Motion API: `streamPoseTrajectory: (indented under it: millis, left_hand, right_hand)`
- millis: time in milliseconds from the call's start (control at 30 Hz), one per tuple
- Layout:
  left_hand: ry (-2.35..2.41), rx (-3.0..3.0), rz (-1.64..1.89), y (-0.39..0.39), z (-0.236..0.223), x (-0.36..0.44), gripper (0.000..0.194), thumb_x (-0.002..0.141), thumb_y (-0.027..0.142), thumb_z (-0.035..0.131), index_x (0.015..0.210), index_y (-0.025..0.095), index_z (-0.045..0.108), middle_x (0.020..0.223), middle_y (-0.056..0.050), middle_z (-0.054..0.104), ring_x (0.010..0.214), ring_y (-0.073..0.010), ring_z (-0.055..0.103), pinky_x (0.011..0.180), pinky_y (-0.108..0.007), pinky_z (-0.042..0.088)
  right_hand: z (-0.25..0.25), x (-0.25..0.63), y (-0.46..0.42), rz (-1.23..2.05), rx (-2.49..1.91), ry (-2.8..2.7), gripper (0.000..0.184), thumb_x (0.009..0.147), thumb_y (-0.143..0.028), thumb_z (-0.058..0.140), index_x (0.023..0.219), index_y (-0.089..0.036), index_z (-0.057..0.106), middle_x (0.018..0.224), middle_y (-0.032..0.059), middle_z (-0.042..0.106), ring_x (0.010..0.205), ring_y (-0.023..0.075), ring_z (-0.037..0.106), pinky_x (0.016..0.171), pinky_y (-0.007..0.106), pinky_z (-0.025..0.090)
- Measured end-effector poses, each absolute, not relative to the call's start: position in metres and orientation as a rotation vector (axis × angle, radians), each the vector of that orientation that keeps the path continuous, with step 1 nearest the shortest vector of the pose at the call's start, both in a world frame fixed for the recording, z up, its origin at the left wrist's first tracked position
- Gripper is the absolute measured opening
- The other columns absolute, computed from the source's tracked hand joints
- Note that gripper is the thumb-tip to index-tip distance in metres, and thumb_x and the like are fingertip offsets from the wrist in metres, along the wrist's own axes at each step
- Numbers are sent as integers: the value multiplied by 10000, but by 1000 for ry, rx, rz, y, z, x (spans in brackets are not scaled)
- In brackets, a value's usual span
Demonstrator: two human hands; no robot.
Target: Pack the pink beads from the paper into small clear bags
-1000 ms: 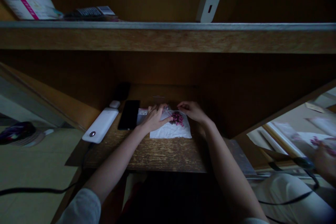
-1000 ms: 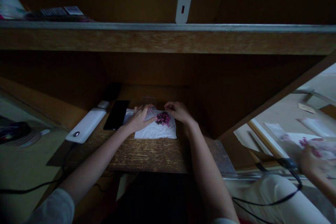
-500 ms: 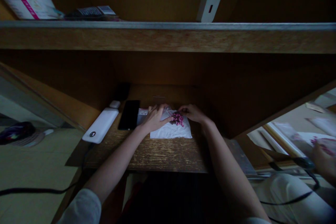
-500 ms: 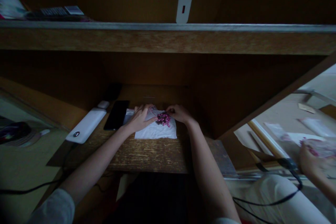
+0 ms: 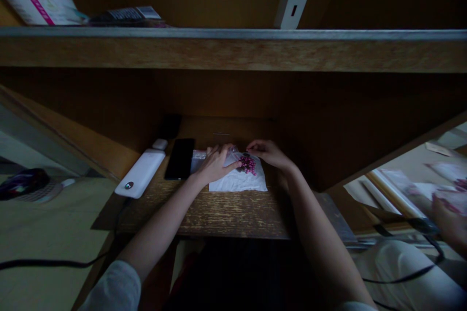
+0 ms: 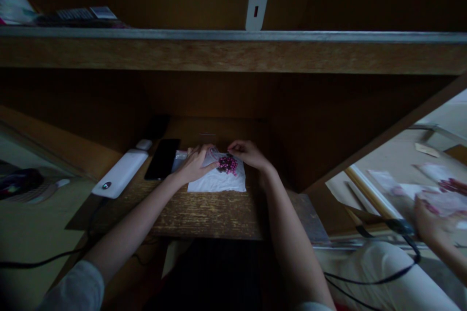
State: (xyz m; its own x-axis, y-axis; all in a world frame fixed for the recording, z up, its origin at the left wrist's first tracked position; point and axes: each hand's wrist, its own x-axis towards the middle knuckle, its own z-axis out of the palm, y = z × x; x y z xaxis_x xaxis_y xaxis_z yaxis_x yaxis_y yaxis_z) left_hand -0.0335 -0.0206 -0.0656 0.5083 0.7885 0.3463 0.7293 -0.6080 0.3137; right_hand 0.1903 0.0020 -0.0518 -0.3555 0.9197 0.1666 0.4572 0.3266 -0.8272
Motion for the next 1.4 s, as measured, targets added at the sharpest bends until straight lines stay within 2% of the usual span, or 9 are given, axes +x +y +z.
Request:
streamPoseTrajectory:
  millis: [333, 533, 667, 1067, 1400]
  left_hand:
    - [1307, 2592, 701, -23, -62, -33, 544, 839, 537, 432, 1257, 196, 359, 1230, -119, 530, 1143, -285, 480, 944, -491, 329]
    - [1318, 2617, 709, -20, -67, -34, 566, 841, 558, 411, 1258, 181, 349, 1224, -127, 533, 1126, -295, 494, 944, -501, 323]
    - [1333, 2626, 706, -20, -67, -33, 571, 841, 568, 399, 1252, 174, 352, 1213, -129, 538, 1110, -297, 503, 940, -504, 327]
    - [1320, 2633, 703, -21, -65, -33, 574, 847, 581, 375, 1246, 169, 346, 1221, -124, 533, 1123, -295, 495, 937, -504, 333]
    - [1333, 2635, 715, -20, -67, -34, 571, 842, 572, 397, 1249, 175, 355, 1209, -123, 540, 1110, -299, 501, 935, -498, 341]
  right_hand:
    - [-38, 167, -13, 1005, -1037, -1979, 281, 802, -407, 541, 909, -164, 634, 875, 61, 657, 766, 152, 590, 683, 259, 460]
    - [-46, 190, -4, 792, -1277, -2122, 192, 785, -294, 538, 874, -172, 658, 842, 56, 675, 728, 157, 595, 664, 258, 442]
    - [-54, 201, 2, 800, -1346, -2205, 181, 764, -233, 526, 864, -171, 664, 783, 42, 672, 661, 139, 582, 597, 234, 419]
    - [-56, 199, 3, 843, -1347, -2286, 140, 750, -226, 539, 788, -156, 654, 754, 41, 662, 655, 133, 569, 597, 225, 408]
    - [-58, 196, 3, 822, -1357, -2282, 137, 755, -219, 528, 798, -155, 641, 770, 43, 658, 675, 139, 573, 607, 226, 406]
